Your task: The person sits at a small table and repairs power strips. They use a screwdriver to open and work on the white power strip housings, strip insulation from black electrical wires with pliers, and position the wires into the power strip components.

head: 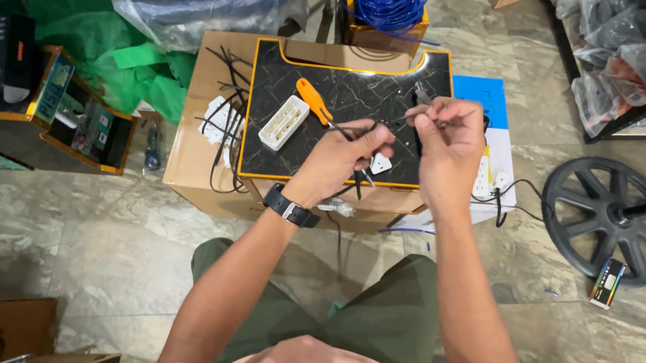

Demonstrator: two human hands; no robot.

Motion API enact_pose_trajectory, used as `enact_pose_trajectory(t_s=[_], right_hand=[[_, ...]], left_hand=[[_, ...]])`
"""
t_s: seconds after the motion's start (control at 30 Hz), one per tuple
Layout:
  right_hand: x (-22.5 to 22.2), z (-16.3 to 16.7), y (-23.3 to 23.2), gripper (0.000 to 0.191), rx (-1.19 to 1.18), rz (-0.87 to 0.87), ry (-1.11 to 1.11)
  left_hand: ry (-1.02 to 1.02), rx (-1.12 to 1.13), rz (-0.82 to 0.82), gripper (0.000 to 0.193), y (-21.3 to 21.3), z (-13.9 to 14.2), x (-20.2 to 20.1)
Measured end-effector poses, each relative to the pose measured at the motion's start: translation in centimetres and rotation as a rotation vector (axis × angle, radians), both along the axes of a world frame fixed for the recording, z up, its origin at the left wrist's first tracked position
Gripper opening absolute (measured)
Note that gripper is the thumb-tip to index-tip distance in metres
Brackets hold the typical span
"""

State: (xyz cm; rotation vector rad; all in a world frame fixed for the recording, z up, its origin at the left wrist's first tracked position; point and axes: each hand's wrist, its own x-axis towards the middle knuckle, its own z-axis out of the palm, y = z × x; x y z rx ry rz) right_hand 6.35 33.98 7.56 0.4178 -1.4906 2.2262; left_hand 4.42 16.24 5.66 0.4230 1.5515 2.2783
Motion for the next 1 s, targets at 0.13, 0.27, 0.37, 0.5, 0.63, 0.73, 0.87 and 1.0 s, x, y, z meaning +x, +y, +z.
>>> enact_pose_trajectory(t_s=[0.13,0.27,0.37,0.5,0.63,0.73,0.87,1.0], right_hand=[[-1.4,-1.8,3.9,0.015,0.645,-0.352,-0.377],[-3.1,-5.5,5.1,0.039,1.316,-0.549,-0.433],[-4.3,-8.1,4.5,0.053,1.398,-0.529,-0.545],[-5.4,-10.2,4.2,0.059,1.490,-0.602,-0.472],[-6.2,-11.0,4.8,0.040,1.500,-0.580,-0.451],[-6.6,-10.7,5.2,0.036,1.437,-0.629,-0.364],[-6.2,-9.4,4.8,0.027,0.753,-0.356,-0.456],[-3.8,-6.5,3.2,0.022,-0.104,0.199,-0.559]], left_hand=[[0.025,-0.141,0.154,0.030,-0.9,-0.5,0.4],[0.157,-0.038,0.182,0.031,-1.3,-0.7,0.0],[0.093,-0.002,0.177,0.029,-1.2,-0.7,-0.1],[0.121,-0.040,0.251,0.024,-1.3,-0.6,0.3],[0.170,-0.054,0.342,0.015,-1.6,-0.1,0.4],[0.170,0.005,0.331,0.013,-2.3,0.4,0.4],[0.231,-0.121,0.405,0.013,-3.1,0.8,0.2],[0.279,-0.082,0.412,0.013,-2.8,1.4,0.2]])
